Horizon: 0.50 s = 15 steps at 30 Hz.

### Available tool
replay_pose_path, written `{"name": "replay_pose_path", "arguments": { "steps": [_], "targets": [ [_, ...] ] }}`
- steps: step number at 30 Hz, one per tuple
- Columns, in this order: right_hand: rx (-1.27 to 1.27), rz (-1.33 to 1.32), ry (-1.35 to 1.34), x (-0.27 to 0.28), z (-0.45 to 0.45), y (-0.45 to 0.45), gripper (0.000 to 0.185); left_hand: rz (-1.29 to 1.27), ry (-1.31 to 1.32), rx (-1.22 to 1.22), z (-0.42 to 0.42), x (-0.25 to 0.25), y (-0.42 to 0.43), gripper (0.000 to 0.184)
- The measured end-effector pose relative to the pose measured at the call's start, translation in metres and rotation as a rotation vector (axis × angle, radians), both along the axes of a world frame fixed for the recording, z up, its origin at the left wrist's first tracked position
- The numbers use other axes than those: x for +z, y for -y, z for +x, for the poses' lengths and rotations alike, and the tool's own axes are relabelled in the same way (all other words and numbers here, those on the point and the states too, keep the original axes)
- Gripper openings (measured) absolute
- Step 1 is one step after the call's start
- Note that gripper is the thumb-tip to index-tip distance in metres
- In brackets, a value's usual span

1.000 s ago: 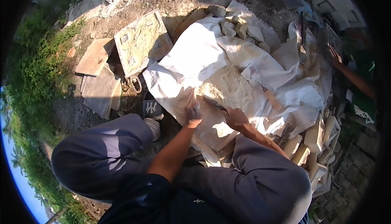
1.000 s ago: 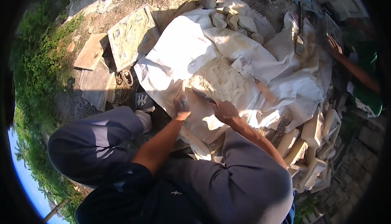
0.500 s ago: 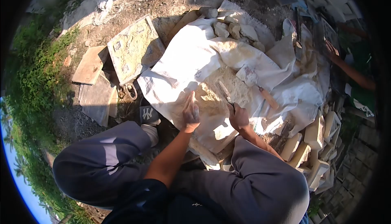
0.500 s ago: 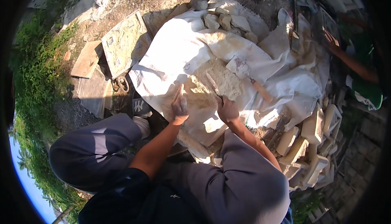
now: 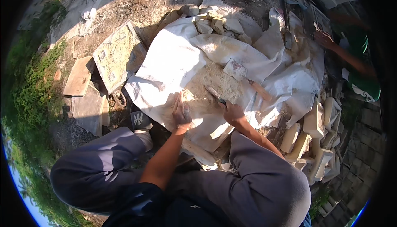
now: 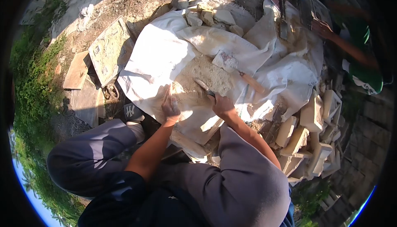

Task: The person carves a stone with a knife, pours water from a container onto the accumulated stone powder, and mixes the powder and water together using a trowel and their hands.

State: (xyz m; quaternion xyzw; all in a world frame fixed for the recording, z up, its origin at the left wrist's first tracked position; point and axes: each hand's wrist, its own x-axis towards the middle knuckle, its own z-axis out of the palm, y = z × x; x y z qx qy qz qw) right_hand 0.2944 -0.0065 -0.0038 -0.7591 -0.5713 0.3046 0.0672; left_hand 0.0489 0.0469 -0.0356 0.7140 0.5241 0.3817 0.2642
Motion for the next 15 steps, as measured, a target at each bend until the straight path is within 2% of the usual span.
{"name": "replay_pose_path", "arguments": {
  "steps": [4, 6, 8, 12, 13, 15],
  "targets": [
    [-0.059, -0.012, -0.084, 0.01, 0.021, 0.016, 0.029, -0.02, 0.018, 0.002, -0.001, -0.003, 0.001, 0.052],
    [-0.039, 0.286, -0.018, 0.015, 0.044, 0.038, 0.029, -0.017, 0.005, 0.0, -0.001, -0.004, 0.0, 0.052],
    [-0.113, 0.17, -0.019, 0.032, 0.067, 0.05, 0.027, -0.019, -0.003, -0.002, 0.001, -0.003, 0.001, 0.052],
    [-0.14, 0.197, 0.012, 0.019, 0.09, 0.073, 0.03, 0.035, -0.058, 0.041, 0.003, -0.003, 0.0, 0.055],
    [-0.131, 0.054, 0.108, 0.011, 0.092, 0.071, 0.032, 0.025, -0.053, 0.02, 0.001, -0.004, 0.001, 0.054],
    [-0.131, 0.101, 0.106, 0.01, 0.097, 0.071, 0.033, 0.013, -0.041, -0.001, 0.0, -0.004, -0.001, 0.053]
  ]
}}
